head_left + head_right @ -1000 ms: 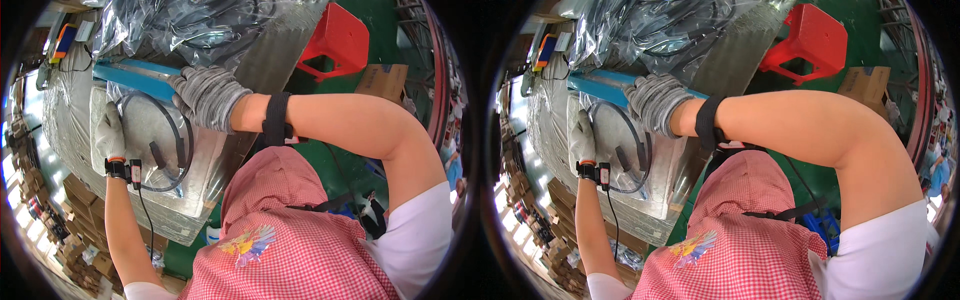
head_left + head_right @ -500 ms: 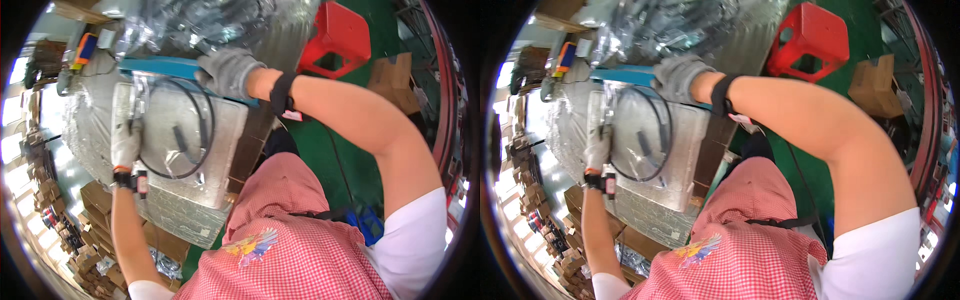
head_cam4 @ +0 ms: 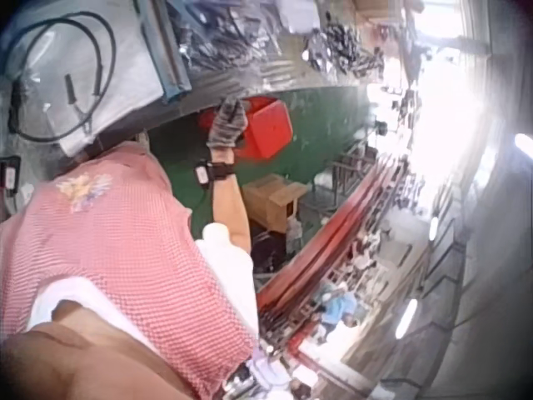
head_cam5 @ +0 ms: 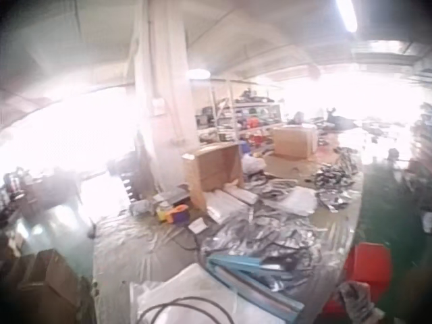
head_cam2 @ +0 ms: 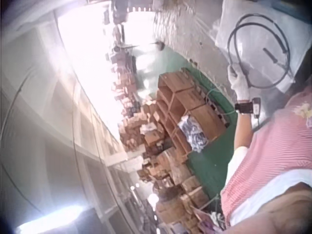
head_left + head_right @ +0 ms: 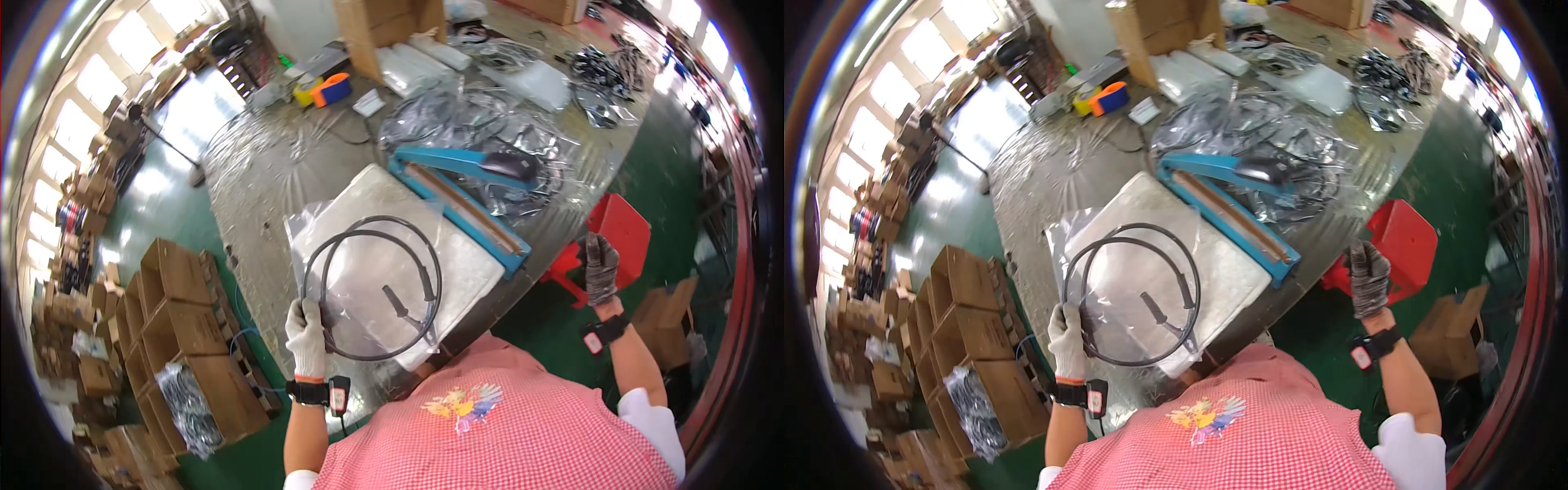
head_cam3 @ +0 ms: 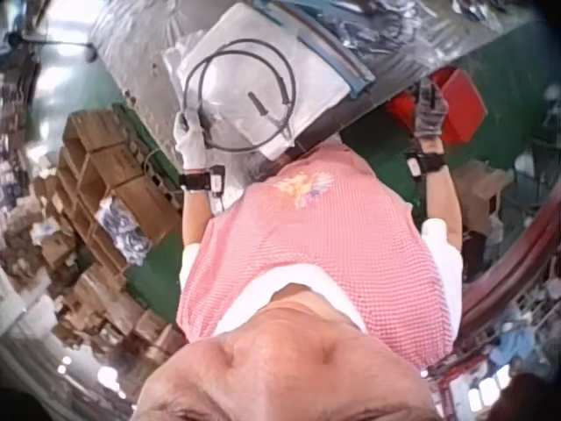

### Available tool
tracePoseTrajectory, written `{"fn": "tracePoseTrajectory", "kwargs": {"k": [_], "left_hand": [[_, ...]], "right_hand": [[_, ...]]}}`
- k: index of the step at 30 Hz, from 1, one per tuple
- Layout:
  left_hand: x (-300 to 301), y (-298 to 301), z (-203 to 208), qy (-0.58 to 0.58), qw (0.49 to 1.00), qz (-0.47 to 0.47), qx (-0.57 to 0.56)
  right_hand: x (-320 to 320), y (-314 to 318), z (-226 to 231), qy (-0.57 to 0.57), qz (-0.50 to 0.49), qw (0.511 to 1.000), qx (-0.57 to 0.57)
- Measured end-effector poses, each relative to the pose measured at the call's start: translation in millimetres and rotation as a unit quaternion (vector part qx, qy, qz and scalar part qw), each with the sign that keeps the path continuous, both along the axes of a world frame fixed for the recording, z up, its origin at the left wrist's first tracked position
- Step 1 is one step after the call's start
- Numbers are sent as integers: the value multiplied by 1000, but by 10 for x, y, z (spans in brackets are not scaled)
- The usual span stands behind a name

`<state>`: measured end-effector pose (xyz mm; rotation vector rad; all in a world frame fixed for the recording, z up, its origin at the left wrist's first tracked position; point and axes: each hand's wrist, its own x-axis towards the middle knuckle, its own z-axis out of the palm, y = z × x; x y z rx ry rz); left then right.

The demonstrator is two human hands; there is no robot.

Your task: Sealing circular parts in plastic bags using a heat sealer and placing them in a cardboard box.

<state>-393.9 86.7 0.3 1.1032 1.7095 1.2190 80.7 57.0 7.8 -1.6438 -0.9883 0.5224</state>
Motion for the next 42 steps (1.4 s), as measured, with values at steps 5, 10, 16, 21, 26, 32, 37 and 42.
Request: {"fn": "tracePoseTrajectory", "kwargs": {"k": [5, 10, 16, 21, 26, 32, 37, 42], "left_hand": [[-530, -755, -447, -8, 976, 203, -74], [-805, -1335, -903, -3, 945, 257, -201], [-655, -1344, -757, 489, 796, 317, -162], [92, -930, 393, 448, 824, 265, -223], [617, -1126, 815, 462, 824, 245, -218], [806, -1427, 975, 421, 769, 336, -344], [574, -1313, 167, 345, 861, 303, -218], [880, 75, 194, 263, 953, 118, -91]], "right_hand": [[74, 564, 421, -183, 74, 980, 20], [302, 1577, 550, -140, 124, 982, 2], [240, 2889, -15, 128, 242, 923, -271], [-45, 4162, -508, 263, 242, 892, -276], [152, 5256, -1006, -91, 324, 728, -598], [-350, 5697, -1048, -249, 295, 864, -323], [-936, 5128, 54, 124, 312, 942, -13], [-1122, 4286, 1344, 492, 495, 714, 51]]}}
